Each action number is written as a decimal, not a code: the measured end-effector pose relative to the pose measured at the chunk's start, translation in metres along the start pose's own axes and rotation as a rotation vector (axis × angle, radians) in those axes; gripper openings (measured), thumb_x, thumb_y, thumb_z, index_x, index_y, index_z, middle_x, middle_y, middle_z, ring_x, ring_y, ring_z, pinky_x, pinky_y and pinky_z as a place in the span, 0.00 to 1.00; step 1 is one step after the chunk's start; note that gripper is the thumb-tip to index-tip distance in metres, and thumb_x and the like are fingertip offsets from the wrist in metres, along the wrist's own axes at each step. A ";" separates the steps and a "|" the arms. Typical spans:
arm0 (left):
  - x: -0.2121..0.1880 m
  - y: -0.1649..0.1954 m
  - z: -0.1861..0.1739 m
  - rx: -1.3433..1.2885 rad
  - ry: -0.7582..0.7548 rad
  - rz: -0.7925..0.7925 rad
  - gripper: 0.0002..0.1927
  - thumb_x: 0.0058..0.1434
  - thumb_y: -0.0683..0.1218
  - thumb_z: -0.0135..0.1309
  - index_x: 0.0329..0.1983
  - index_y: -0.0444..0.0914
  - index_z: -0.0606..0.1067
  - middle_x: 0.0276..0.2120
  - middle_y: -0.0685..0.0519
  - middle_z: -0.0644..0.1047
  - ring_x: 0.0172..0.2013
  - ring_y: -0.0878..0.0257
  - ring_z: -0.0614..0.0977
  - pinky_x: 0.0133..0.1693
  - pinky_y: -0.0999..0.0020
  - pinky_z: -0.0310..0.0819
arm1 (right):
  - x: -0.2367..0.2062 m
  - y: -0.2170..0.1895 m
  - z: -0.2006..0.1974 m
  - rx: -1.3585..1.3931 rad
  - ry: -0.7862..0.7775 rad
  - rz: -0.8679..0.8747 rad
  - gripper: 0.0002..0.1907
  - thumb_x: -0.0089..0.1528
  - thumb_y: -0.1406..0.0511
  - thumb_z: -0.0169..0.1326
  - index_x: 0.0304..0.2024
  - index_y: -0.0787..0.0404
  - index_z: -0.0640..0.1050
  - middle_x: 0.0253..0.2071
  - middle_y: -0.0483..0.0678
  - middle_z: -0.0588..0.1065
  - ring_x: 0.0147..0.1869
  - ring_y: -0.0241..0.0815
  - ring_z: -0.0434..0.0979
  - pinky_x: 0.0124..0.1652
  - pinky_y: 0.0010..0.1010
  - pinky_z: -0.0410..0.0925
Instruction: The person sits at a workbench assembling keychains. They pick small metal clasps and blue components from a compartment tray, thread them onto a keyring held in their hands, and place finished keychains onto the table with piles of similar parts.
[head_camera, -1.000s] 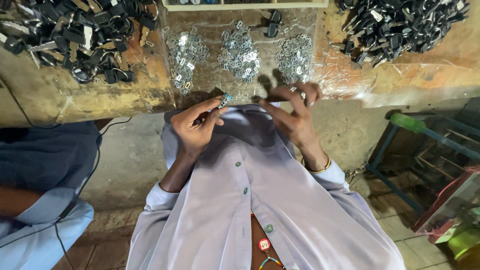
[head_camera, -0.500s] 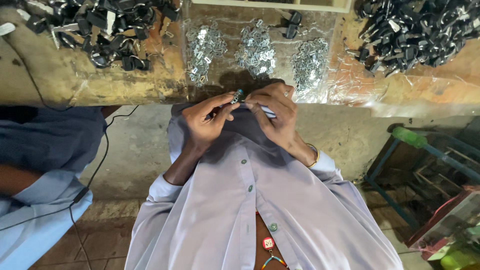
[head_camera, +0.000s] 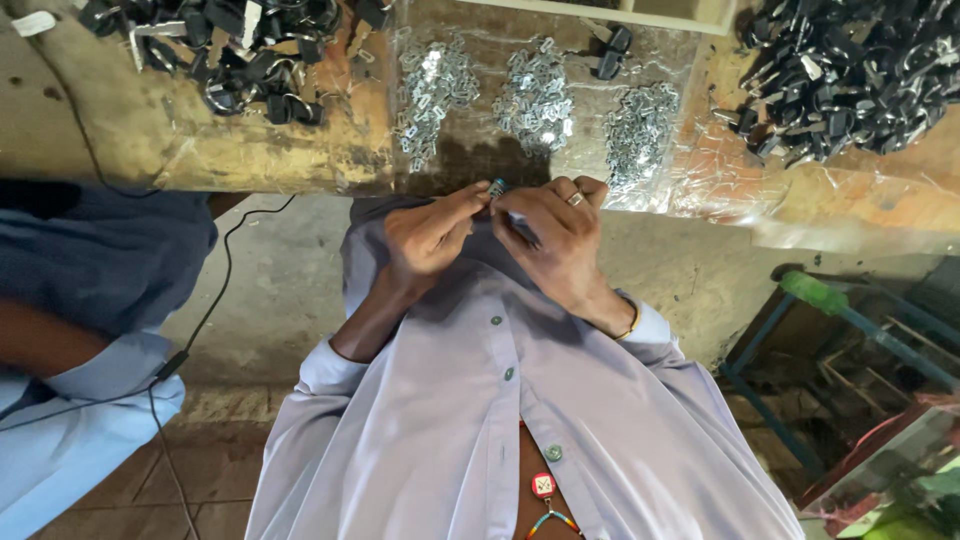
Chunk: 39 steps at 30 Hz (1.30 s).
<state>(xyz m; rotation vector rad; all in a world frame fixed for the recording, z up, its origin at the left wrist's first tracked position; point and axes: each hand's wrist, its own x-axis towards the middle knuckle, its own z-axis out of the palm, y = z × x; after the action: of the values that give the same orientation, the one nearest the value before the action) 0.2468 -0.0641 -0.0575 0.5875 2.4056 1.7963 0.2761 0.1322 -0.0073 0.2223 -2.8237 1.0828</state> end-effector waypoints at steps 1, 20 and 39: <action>0.000 0.000 -0.002 -0.010 0.006 -0.010 0.12 0.61 0.29 0.60 0.48 0.31 0.80 0.49 0.42 0.83 0.39 0.61 0.88 0.38 0.71 0.85 | 0.003 0.001 -0.001 -0.007 -0.059 -0.005 0.16 0.60 0.67 0.70 0.48 0.51 0.81 0.44 0.39 0.80 0.44 0.38 0.72 0.51 0.38 0.55; -0.019 0.003 -0.039 -0.150 0.343 -0.229 0.11 0.63 0.28 0.61 0.48 0.28 0.79 0.46 0.38 0.83 0.35 0.58 0.88 0.33 0.71 0.84 | 0.015 0.006 0.015 -0.177 -0.078 -0.151 0.19 0.62 0.55 0.71 0.55 0.44 0.84 0.69 0.45 0.65 0.74 0.53 0.57 0.69 0.55 0.48; -0.008 0.009 -0.007 -0.153 0.076 -0.263 0.12 0.64 0.32 0.62 0.50 0.30 0.79 0.49 0.43 0.83 0.39 0.62 0.88 0.34 0.73 0.85 | 0.012 -0.001 0.014 0.401 0.038 0.130 0.11 0.60 0.76 0.66 0.44 0.62 0.82 0.43 0.45 0.82 0.44 0.39 0.75 0.47 0.29 0.68</action>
<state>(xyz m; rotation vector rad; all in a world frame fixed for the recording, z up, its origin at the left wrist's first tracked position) 0.2541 -0.0714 -0.0485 0.1813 2.2381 1.8928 0.2637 0.1210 -0.0154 0.0486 -2.5900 1.6575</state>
